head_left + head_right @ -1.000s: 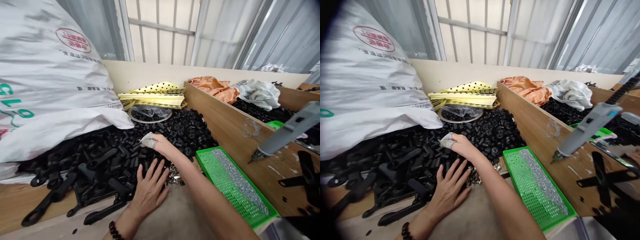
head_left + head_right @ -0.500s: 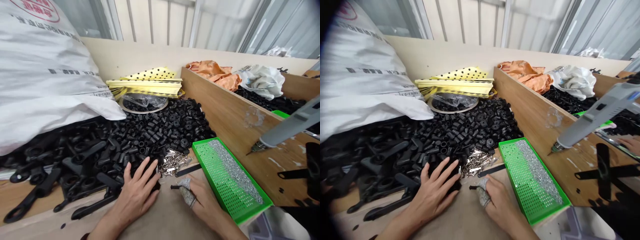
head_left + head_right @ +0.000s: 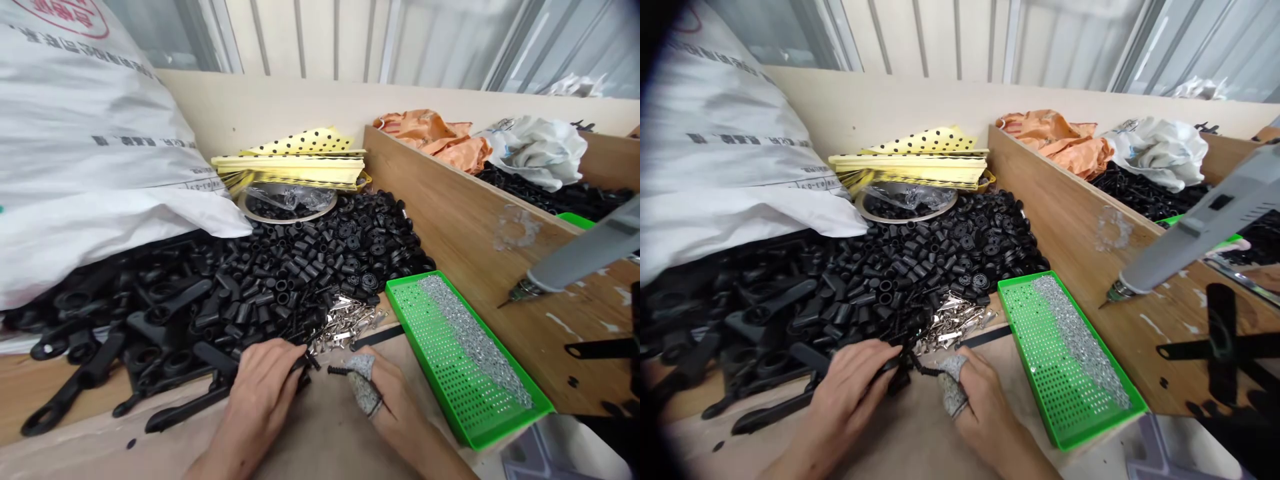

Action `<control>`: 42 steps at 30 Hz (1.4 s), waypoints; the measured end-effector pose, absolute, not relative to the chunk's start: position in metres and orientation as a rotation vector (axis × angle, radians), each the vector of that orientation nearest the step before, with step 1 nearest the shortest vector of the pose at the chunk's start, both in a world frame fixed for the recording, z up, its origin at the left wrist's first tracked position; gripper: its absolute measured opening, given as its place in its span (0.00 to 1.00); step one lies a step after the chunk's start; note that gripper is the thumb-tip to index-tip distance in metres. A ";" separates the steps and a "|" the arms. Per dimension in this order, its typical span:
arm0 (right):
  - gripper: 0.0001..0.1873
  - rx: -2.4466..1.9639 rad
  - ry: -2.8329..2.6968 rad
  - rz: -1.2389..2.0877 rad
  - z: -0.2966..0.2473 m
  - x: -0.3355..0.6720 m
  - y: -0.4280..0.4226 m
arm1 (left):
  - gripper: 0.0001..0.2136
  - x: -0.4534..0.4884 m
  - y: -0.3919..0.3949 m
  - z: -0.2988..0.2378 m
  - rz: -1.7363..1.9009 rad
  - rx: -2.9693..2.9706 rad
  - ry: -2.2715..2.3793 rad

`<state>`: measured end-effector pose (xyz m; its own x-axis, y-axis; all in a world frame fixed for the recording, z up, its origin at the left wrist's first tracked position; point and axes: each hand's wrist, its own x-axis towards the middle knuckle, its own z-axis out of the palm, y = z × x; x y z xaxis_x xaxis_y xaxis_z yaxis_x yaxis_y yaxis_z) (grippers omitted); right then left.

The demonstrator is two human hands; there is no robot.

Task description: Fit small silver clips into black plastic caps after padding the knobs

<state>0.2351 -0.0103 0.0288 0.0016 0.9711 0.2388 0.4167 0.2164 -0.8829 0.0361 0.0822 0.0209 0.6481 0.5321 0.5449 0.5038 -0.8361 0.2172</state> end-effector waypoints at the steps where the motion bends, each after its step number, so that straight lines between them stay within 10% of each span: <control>1: 0.19 -1.339 -1.559 0.768 0.028 0.235 -0.010 | 0.10 0.035 0.080 0.023 0.949 2.797 0.846; 18: 0.15 -1.524 -1.324 0.703 -0.006 0.245 -0.013 | 0.21 0.105 0.116 0.119 1.108 2.200 0.636; 25: 0.10 -1.479 -1.372 0.780 0.005 0.248 -0.013 | 0.08 0.046 0.051 0.029 0.404 2.784 0.940; 42: 0.16 -1.437 -1.861 0.615 0.026 0.236 -0.027 | 0.10 0.055 0.054 0.027 0.598 2.177 0.657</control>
<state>0.2358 -0.0271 0.0265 -0.1431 0.9610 0.2366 0.6306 0.2727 -0.7266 0.0546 0.0540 0.0270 0.7566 0.6217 0.2027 0.2601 -0.5705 0.7790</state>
